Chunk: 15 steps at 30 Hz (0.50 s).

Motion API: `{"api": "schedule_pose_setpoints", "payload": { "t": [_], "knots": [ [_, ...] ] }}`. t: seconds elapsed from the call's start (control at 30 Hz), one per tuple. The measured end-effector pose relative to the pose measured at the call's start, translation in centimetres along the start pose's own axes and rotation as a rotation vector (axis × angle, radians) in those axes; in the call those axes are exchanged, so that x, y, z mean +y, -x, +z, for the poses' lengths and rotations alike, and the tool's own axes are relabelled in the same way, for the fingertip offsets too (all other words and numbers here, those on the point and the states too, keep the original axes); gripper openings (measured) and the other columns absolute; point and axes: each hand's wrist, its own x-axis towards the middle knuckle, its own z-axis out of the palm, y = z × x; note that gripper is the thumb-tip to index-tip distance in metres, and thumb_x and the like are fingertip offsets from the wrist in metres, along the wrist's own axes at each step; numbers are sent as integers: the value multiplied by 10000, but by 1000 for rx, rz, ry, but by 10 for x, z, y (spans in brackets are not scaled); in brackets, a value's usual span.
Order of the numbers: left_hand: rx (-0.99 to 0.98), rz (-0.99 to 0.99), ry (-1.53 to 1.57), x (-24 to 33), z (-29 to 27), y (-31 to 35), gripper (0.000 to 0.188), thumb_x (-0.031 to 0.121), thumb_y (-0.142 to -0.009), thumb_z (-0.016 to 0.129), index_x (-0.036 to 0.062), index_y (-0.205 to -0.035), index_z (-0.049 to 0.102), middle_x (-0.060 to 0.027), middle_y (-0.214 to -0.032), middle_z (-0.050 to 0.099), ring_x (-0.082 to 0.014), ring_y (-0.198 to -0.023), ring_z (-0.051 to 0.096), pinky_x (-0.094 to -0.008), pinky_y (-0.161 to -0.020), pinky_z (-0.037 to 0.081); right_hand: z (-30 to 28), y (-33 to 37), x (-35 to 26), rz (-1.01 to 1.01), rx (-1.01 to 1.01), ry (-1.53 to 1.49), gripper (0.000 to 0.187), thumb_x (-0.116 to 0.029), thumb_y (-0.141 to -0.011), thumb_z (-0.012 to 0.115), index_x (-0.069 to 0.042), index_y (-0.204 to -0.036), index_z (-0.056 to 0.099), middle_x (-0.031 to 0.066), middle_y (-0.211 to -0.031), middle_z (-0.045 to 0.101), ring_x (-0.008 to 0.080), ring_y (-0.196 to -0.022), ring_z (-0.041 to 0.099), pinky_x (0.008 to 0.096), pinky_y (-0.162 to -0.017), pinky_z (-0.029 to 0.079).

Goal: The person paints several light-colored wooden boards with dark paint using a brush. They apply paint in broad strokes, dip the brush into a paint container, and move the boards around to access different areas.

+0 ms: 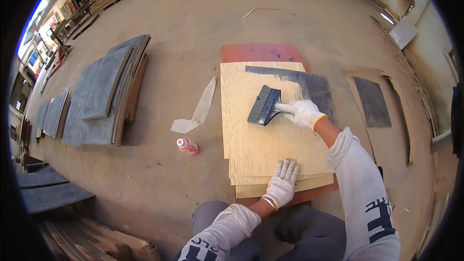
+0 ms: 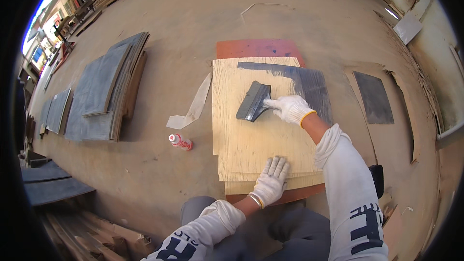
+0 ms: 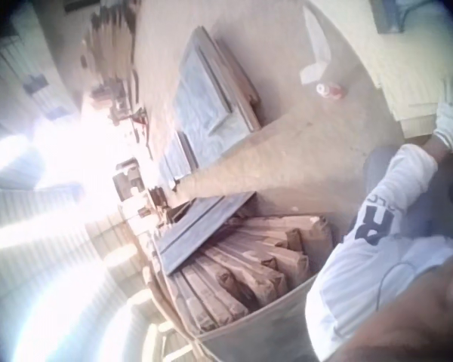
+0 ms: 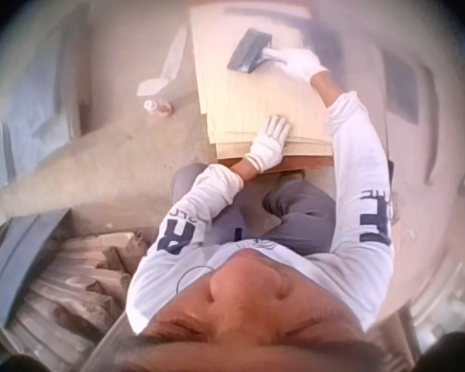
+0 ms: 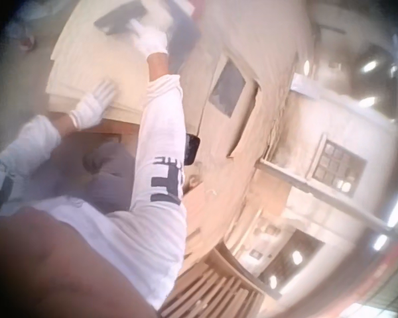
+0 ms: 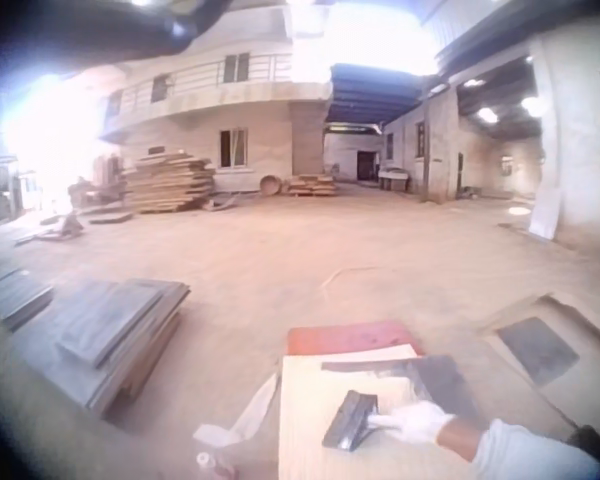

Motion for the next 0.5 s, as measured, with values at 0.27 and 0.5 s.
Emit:
{"api": "schedule_pose_setpoints", "payload": {
  "t": [0.27,0.5],
  "knots": [
    [-113,-10,-87,7,8,-4,683,180,-982,462,-62,-1606,327,-267,-1694,290,-453,-1588,240,-598,-1304,161,-1,-134,74,80,43,-57,438,-258,-995,658,-379,-1415,660,83,-1301,734,355,-1164,692,415,-987,556],
    [-171,-43,-81,-2,1,1,672,199,-986,451,-63,-1596,344,-265,-1687,305,-459,-1576,266,-600,-1300,168,-32,-142,47,-154,-149,87,549,-100,-881,628,-385,-1341,725,81,-1273,747,340,-1115,710,419,-958,565]
  ]
}}
